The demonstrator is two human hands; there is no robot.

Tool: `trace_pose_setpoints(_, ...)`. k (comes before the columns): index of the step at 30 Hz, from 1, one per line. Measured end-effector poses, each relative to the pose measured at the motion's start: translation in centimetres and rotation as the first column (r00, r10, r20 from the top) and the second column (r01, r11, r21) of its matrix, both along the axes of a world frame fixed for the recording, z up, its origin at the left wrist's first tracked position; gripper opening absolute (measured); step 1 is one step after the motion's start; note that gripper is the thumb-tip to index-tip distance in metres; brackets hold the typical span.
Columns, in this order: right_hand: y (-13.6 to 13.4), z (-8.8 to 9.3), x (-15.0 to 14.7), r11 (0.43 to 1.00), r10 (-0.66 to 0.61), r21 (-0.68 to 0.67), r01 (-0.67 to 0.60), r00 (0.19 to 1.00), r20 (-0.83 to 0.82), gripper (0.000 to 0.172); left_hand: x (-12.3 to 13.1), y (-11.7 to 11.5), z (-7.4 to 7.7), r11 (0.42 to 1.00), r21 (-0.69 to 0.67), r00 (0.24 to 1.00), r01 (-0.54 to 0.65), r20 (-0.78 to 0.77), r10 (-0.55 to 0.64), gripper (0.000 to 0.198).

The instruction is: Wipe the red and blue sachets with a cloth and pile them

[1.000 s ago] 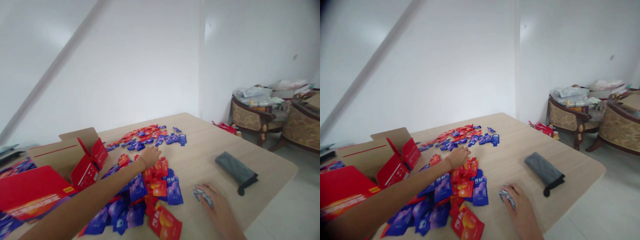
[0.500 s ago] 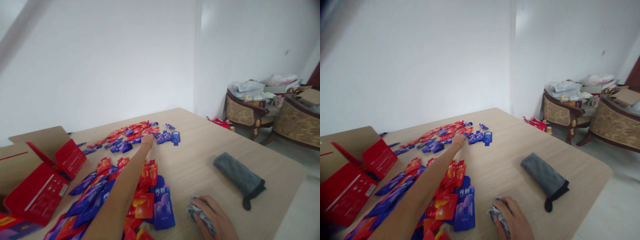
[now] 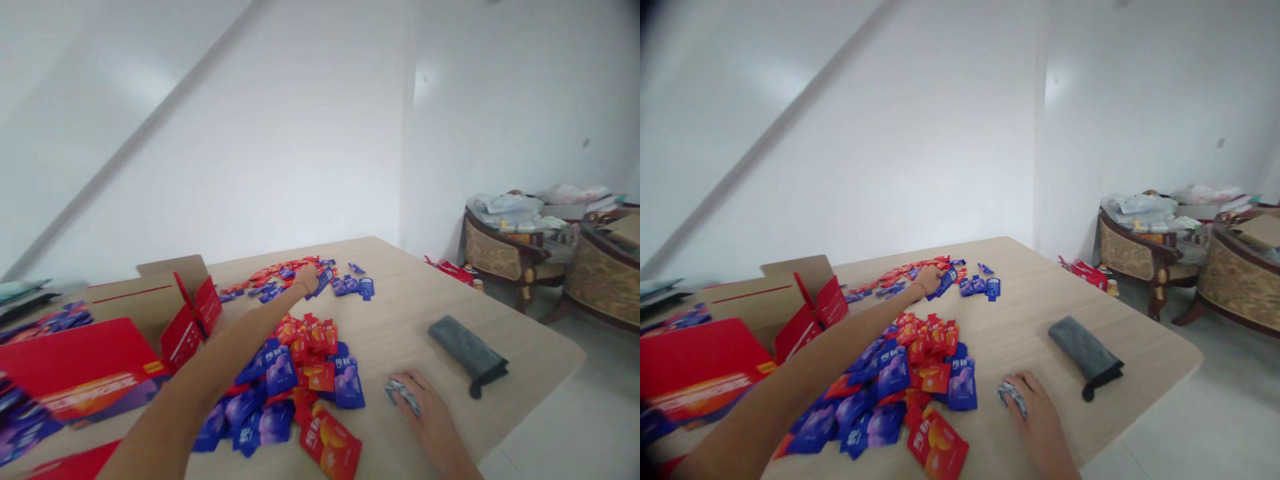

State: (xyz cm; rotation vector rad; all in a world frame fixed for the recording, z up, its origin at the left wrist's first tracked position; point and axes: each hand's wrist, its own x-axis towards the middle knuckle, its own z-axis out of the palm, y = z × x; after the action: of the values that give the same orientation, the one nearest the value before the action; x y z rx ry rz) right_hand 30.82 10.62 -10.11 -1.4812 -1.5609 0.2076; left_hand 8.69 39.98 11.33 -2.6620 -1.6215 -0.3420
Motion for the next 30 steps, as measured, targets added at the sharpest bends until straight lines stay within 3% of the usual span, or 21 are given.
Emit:
trace_pose_setpoints(3,0.0,0.1,0.4,1.0,0.021,-0.001,-0.021,1.0,0.0,0.034,-3.2,-7.0,1.4,0.99,-0.129,0.992,0.054,0.12,-0.038,0.021)
trace_pose_setpoints(6,0.1,-0.4,0.9,0.999,0.033,-0.007,-0.032,0.999,0.018,0.036,-7.5,-14.8,0.8,0.961,-0.259,0.966,0.098,0.257,-0.03,0.023)
trace_pose_setpoints(8,0.3,-0.7,1.3,0.999,0.039,-0.007,-0.039,0.999,0.033,0.039,-10.6,-20.1,-0.8,0.935,-0.34,0.941,0.097,0.337,0.025,0.027)
trace_pose_setpoints(11,0.4,-1.0,1.7,0.999,0.052,-0.001,-0.053,0.997,0.055,0.043,-15.1,-27.5,-4.2,0.891,-0.452,0.893,0.05,0.419,0.162,0.028)
trace_pose_setpoints(15,0.5,-1.1,2.2,0.998,0.055,0.002,-0.055,0.993,0.104,0.047,-19.7,-34.9,-9.2,0.849,-0.523,0.814,-0.073,0.461,0.354,0.024)
trace_pose_setpoints(18,0.6,-1.3,2.5,0.999,0.044,0.009,-0.046,0.987,0.157,0.049,-22.1,-38.1,-11.8,0.839,-0.519,0.784,-0.163,0.448,0.429,0.014)
trace_pose_setpoints(20,0.8,-1.6,2.6,0.999,0.04,0.02,-0.044,0.98,0.194,0.049,-23.1,-39.1,-12.7,0.853,-0.476,0.788,-0.213,0.433,0.438,0.013)
trace_pose_setpoints(26,1.1,-1.7,3.2,0.998,0.008,0.054,-0.022,0.968,0.249,0.049,-24.8,-41.1,-12.8,0.92,-0.248,0.843,-0.304,0.38,0.381,0.022)
trace_pose_setpoints(28,0.7,-1.0,3.0,0.997,-0.009,0.077,-0.01,0.969,0.245,0.049,-25.4,-42.6,-13.0,0.955,-0.124,0.891,-0.27,0.343,0.296,0.029)
trace_pose_setpoints(30,0.0,0.2,2.0,0.989,-0.053,0.147,0.019,0.972,0.229,0.048,-26.1,-44.4,-13.9,0.989,0.063,0.956,-0.132,0.273,0.11,0.028)
